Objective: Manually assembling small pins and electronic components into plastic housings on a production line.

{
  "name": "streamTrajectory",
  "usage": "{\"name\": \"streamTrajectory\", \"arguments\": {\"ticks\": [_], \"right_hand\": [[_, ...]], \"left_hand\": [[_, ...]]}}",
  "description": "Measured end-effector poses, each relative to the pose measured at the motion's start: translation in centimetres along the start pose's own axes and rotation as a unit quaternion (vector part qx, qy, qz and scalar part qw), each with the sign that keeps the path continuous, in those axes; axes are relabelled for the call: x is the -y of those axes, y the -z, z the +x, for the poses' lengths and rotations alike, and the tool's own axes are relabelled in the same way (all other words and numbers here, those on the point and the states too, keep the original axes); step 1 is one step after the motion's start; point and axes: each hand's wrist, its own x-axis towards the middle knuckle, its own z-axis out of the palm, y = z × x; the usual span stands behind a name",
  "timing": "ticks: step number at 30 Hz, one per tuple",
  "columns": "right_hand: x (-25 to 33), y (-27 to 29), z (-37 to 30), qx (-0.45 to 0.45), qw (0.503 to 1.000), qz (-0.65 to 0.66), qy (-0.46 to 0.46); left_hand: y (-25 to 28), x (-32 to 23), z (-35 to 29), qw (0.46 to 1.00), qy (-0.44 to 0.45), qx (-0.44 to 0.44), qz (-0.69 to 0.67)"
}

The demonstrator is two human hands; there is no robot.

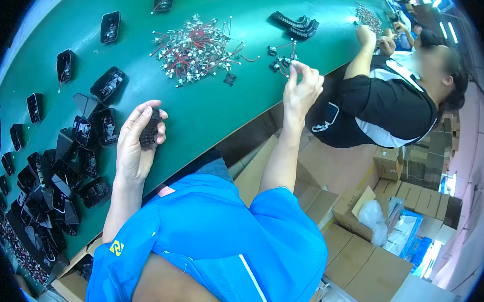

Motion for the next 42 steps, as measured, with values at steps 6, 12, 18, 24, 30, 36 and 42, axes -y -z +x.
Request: {"name": "streamTrajectory", "arguments": {"ticks": [6, 12, 18, 24, 30, 36, 42], "right_hand": [[1.6, -1.1, 2.0, -0.006, 0.990, -0.072, 0.123], [1.5, -0.3, 2.8, 0.020, 0.985, -0.072, 0.157], [6.3, 3.1, -0.1, -0.032, 0.982, 0.157, 0.098], [15.1, 2.4, -7.1, 0.110, 0.869, 0.479, 0.051], [18.6, 1.2, -10.0, 0.236, 0.789, 0.565, 0.045], [19.1, 1.9, -9.4, 0.220, 0.840, 0.472, 0.156], [19.1, 1.7, -9.1, 0.210, 0.851, 0.422, 0.231]], "left_hand": [[0.1, 0.3, 0.0, 0.994, -0.021, 0.075, 0.070], [-0.4, 0.4, 0.0, 0.994, 0.012, 0.105, 0.035], [-0.7, 0.2, 0.0, 0.995, -0.020, 0.096, 0.005], [0.0, 0.3, 0.4, 0.994, -0.005, 0.111, -0.006], [0.3, -0.1, 0.2, 0.994, -0.025, 0.105, -0.022], [0.8, 0.1, 0.2, 0.994, -0.041, 0.092, -0.033], [0.9, -0.1, 0.3, 0.995, -0.036, 0.084, -0.038]]}}
